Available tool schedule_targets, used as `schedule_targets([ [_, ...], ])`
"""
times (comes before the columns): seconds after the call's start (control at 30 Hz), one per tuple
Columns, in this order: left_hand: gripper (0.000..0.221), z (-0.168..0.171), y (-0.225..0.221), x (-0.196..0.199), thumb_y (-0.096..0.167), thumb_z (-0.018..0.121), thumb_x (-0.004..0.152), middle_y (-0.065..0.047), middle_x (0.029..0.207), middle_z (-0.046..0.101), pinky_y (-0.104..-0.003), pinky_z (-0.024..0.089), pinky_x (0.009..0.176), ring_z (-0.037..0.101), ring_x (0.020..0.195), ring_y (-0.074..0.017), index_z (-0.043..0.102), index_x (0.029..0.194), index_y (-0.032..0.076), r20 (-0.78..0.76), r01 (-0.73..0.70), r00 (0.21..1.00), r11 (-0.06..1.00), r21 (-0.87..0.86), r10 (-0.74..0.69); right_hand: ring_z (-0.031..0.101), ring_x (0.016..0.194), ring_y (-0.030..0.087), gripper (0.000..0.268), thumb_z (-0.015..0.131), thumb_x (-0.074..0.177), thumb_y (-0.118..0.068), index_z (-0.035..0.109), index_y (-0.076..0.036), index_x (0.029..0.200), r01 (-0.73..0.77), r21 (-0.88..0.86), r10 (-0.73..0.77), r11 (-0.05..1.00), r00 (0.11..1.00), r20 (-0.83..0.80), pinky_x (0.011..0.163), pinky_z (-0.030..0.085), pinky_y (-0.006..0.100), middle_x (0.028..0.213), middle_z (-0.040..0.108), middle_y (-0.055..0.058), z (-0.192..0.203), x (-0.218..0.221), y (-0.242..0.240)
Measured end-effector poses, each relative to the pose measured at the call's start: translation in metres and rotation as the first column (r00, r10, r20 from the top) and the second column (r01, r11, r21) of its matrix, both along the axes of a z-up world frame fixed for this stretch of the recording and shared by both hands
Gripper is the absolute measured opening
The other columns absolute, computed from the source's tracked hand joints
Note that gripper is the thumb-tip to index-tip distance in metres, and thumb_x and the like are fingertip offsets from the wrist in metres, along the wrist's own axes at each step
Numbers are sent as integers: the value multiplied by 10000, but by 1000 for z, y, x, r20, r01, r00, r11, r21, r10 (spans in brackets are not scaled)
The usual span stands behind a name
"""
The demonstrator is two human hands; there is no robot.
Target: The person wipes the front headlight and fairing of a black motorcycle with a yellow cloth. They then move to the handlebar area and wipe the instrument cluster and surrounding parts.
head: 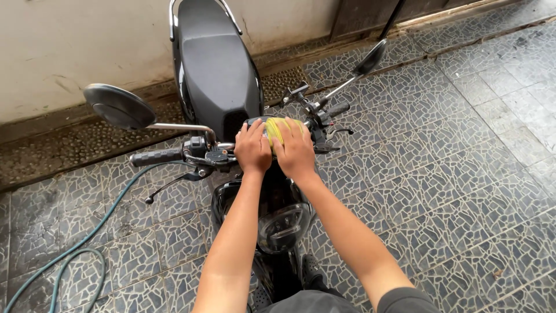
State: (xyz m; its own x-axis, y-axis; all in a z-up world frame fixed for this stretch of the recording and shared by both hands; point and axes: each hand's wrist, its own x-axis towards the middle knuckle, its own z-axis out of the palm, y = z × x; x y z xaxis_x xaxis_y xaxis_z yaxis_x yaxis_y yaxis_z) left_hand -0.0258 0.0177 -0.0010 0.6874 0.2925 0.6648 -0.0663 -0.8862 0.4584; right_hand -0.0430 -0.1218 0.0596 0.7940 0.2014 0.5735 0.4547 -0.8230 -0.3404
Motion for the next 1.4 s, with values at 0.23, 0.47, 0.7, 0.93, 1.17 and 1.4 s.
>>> schedule_targets([
  [0.23, 379, -1, -1, 3, 315, 514, 886, 105, 1268, 711, -423, 457, 1056, 626, 1240, -271, 763, 1169, 272, 24, -17, 1000, 1000, 19, 17, 540, 1273, 330, 508, 508, 969, -549, 588, -288, 1398, 61, -70, -50, 996, 988, 148, 950, 554, 455, 1351, 585, -10, -6, 22, 4],
  [0.47, 403, 2, -5, -1, 306, 499, 906, 87, 1296, 703, -429, 434, 1094, 607, 1277, -275, 751, 1217, 263, -17, -22, 1000, 1000, -17, 22, 567, 1266, 309, 579, 405, 953, -699, 565, -368, 1401, -3, -178, -57, 984, 942, -331, 920, 569, 516, 1397, 570, -74, -29, 76, 10],
  [0.7, 397, 0, -3, -1, 293, 503, 895, 91, 1273, 710, -428, 438, 1082, 620, 1250, -272, 757, 1198, 270, 13, -13, 1000, 1000, -5, 13, 487, 1322, 421, 529, 465, 1003, -432, 535, -157, 1450, 19, -177, 7, 984, 989, 146, 1006, 520, 491, 1431, 531, 110, 9, -21, -2],
  [0.93, 394, -5, -2, 1, 289, 505, 895, 80, 1264, 715, -423, 447, 1075, 630, 1236, -277, 754, 1197, 240, 30, -18, 999, 1000, -17, 18, 542, 1256, 353, 504, 434, 999, -516, 589, -242, 1392, -62, -164, 51, 985, 996, -71, 906, 564, 474, 1354, 591, 16, 3, 42, 5],
  [1.17, 437, 4, -4, -7, 245, 478, 939, 13, 1358, 671, -400, 422, 1114, 611, 1281, -263, 687, 1319, 188, 65, 8, 998, 989, -148, 2, 551, 1286, 327, 538, 410, 970, -614, 558, -354, 1418, -133, -195, 61, 972, 940, -335, 983, 528, 505, 1400, 572, -60, 3, 57, 8],
  [1.4, 414, -14, -1, 5, 289, 449, 986, 10, 1288, 701, -363, 420, 1129, 635, 1251, -216, 691, 1312, 206, 116, 5, 993, 992, -130, 10, 532, 1275, 347, 523, 537, 916, -480, 602, -275, 1392, -121, -204, 165, 972, 962, 217, 947, 502, 432, 1389, 596, -23, 7, 9, -5],
])
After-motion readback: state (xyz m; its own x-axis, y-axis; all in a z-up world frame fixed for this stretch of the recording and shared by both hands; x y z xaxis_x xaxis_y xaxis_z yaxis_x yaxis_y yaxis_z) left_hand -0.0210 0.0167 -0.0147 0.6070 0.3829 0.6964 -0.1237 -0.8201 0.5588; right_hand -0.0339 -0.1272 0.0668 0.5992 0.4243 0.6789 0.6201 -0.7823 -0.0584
